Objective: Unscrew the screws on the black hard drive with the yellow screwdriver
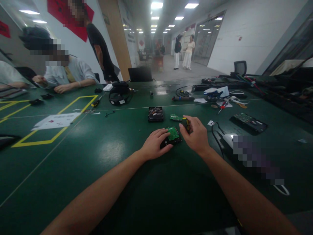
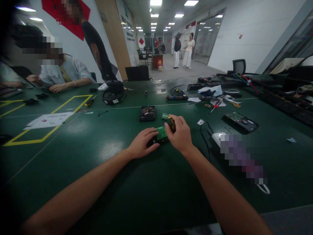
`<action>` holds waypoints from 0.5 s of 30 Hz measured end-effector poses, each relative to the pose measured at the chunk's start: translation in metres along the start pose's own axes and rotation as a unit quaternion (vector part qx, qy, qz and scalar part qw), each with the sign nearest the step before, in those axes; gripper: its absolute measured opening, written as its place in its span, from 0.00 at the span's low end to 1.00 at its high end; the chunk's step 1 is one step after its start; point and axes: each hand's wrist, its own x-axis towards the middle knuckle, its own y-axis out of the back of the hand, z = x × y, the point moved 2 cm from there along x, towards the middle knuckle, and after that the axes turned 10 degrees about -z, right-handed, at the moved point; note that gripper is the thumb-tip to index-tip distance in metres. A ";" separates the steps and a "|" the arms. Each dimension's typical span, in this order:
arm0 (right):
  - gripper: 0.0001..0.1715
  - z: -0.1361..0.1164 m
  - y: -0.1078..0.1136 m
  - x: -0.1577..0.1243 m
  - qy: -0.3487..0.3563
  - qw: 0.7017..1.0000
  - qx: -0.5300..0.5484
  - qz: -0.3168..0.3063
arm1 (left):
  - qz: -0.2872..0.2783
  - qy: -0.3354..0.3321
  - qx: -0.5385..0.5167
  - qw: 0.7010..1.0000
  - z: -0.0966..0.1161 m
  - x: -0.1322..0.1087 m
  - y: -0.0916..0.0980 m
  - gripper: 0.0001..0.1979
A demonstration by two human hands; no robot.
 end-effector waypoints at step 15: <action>0.11 -0.001 0.022 0.021 -0.038 0.987 -0.085 -0.132 | 0.098 0.397 0.191 0.893 -0.068 -0.019 0.037 0.13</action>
